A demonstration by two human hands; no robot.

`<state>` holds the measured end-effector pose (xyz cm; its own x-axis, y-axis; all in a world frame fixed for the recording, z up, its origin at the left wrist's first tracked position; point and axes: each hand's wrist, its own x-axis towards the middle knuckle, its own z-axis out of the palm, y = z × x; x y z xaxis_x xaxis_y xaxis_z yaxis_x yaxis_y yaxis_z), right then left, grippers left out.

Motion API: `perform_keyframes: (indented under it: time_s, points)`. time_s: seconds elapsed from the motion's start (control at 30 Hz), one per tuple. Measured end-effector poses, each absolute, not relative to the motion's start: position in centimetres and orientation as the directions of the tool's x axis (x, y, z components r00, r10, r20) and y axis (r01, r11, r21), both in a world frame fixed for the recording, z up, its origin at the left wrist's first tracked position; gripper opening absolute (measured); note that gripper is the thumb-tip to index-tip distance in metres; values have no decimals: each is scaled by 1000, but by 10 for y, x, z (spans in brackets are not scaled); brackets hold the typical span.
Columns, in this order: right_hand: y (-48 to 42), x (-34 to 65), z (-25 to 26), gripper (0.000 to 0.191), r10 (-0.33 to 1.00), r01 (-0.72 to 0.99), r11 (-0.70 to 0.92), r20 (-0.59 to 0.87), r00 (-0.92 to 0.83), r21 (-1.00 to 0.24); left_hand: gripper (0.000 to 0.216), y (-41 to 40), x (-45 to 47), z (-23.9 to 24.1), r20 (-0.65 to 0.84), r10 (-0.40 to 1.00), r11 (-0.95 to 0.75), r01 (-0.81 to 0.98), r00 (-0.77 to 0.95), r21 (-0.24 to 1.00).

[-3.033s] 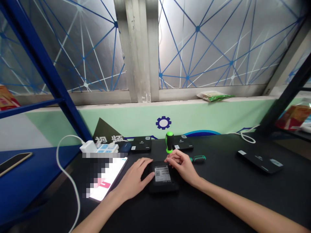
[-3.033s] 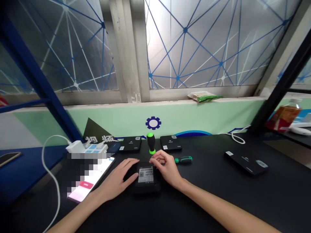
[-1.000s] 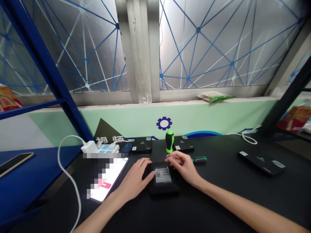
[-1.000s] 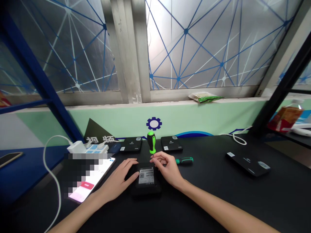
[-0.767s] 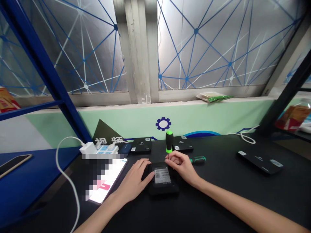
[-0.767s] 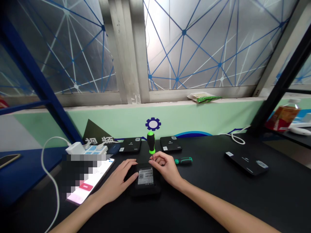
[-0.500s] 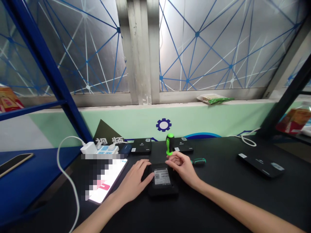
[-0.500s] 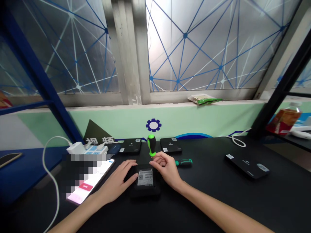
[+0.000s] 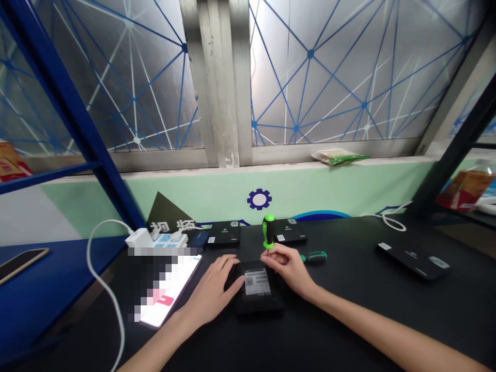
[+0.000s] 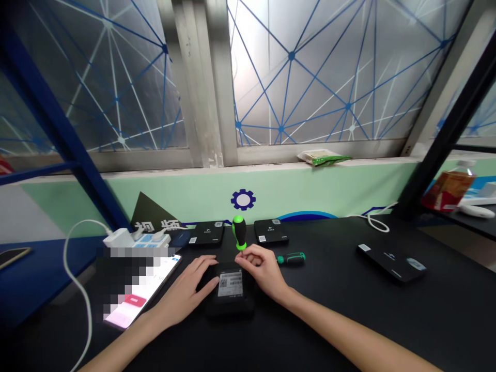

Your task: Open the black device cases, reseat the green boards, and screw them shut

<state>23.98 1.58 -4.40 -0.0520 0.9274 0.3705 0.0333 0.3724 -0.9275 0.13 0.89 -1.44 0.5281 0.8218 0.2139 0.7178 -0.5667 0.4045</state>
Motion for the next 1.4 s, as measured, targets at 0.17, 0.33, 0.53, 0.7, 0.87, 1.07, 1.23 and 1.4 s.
perform_keyframes:
  time_s: [0.17, 0.33, 0.53, 0.7, 0.87, 1.07, 1.23, 1.4]
  points:
    - [15, 239, -41, 35, 947, -71, 317, 320, -37, -946, 37, 11, 1, -16, 202, 823, -564, 722, 531, 401]
    - [7, 240, -35, 32, 918, -28, 368, 368, -147, -929, 38, 11, 0, -17, 198, 820, -568, 721, 537, 397]
    - [13, 238, -42, 37, 941, -45, 329, 332, -60, -943, 37, 10, 1, -15, 223, 812, -580, 709, 539, 401]
    - [16, 237, -44, 41, 952, -114, 297, 303, -38, -948, 35, 10, 1, -15, 232, 813, -581, 715, 535, 389]
    - [11, 240, -41, 36, 937, -34, 329, 331, -110, -944, 35, 10, 0, -17, 250, 807, -590, 710, 535, 384]
    - [10, 238, -39, 36, 923, 6, 369, 366, -116, -929, 31, 10, 2, -17, 244, 822, -568, 723, 514, 393]
    - [15, 236, -42, 40, 955, -115, 288, 294, -38, -951, 28, 10, 2, -17, 259, 821, -571, 721, 509, 393]
    - [10, 240, -38, 32, 932, -58, 326, 331, -145, -944, 30, 10, 1, -17, 242, 824, -566, 721, 512, 399]
